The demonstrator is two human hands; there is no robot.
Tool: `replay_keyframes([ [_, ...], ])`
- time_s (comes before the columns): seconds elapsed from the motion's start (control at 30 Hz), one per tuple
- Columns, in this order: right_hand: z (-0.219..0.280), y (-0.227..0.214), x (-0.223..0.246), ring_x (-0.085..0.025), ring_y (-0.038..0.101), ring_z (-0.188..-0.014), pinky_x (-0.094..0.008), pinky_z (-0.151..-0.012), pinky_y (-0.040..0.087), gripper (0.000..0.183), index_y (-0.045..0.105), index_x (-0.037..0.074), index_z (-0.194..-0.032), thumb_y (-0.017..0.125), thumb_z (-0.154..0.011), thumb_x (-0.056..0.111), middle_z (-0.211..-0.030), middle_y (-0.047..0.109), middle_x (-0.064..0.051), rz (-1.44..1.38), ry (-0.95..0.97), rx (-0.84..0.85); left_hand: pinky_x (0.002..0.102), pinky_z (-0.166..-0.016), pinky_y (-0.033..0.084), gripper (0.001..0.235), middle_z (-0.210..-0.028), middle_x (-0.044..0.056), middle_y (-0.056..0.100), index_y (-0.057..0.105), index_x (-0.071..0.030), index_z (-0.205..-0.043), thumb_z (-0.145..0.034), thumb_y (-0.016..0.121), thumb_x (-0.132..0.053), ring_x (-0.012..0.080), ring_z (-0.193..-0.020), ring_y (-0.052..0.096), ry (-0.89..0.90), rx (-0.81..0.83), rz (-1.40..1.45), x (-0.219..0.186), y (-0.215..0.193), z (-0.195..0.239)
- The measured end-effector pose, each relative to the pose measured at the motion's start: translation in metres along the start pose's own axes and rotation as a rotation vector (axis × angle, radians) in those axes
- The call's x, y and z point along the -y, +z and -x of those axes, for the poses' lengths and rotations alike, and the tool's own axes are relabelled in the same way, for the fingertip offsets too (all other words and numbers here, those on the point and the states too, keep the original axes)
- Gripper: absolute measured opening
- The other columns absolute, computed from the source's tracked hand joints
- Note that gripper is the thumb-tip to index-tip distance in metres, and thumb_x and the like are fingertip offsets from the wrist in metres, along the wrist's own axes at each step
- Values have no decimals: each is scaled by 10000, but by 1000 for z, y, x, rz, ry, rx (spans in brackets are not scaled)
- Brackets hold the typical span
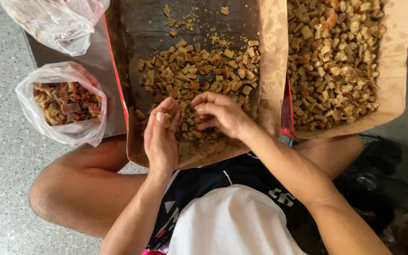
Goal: The person sits on the floor sorting small, brown, cubed food items from a large cardboard box into a plastic bag. They use both hands to pick up the items, separate them, and place them into the bag.
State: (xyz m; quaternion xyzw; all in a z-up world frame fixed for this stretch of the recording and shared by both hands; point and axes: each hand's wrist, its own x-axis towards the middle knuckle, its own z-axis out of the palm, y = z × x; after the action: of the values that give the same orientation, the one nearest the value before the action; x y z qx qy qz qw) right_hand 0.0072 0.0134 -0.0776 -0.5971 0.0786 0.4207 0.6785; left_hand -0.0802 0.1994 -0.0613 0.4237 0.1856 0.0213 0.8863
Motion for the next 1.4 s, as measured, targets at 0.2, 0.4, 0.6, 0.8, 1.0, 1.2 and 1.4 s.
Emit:
replay_keyframes([
  [0.2,-4,25,-32,-239,719,-897,-340,-760,663,301,670,-14,-1144,512,-1115,240,-1022,726,-168,-934,12,324,536,-1368,115,603,-1607,135,501,543,-37,-1503,-1174,283,-471,369,-1626,264,427,310,-639,-8,22,17],
  [0.4,12,-4,-7,-268,737,-899,-336,-710,663,215,708,-11,-1072,599,-1068,175,-1012,732,-160,-824,-28,178,436,-1235,391,532,-1400,133,655,606,-9,-1402,-1152,414,-436,285,-1411,542,243,147,-389,-14,4,4],
  [0.6,70,-92,51,-256,736,-987,-344,-815,668,109,705,34,-1120,639,-1046,-10,-1108,716,-165,-437,-403,9,280,-1079,484,383,-1259,103,708,649,27,-1312,-1084,571,-272,153,-1212,634,-8,34,-443,-17,-15,-8],
  [0.8,99,-135,94,-287,688,-1021,-376,-814,662,222,693,13,-1218,715,-1008,80,-1363,575,-240,1177,-532,-882,264,-1028,505,376,-1207,92,735,665,21,-1290,-1075,581,-276,133,-1153,656,-12,85,-535,-18,-7,-7],
  [1.0,54,-110,81,-316,703,-1103,-462,-987,591,151,750,64,-1199,725,-1079,152,-1222,718,-130,1532,-819,-731,273,-1035,507,356,-1189,87,733,669,27,-1267,-1068,595,-258,141,-1154,661,-29,84,-462,-14,-9,-11],
  [1.2,-67,-79,47,-238,721,-851,-307,-625,613,237,680,0,-1236,659,-1018,89,-1188,728,-178,1400,-531,-452,295,-988,547,270,-1125,78,732,700,8,-1201,-1081,602,-214,144,-1068,681,-73,30,-296,-9,-18,-16],
  [1.4,-74,-55,53,-249,702,-803,-311,-581,611,365,608,1,-1291,664,-938,79,-1221,679,-188,1316,-257,-427,348,-951,595,230,-1092,66,729,695,-34,-1135,-1066,583,-223,189,-1025,723,-200,-30,-84,-9,-26,-19],
])
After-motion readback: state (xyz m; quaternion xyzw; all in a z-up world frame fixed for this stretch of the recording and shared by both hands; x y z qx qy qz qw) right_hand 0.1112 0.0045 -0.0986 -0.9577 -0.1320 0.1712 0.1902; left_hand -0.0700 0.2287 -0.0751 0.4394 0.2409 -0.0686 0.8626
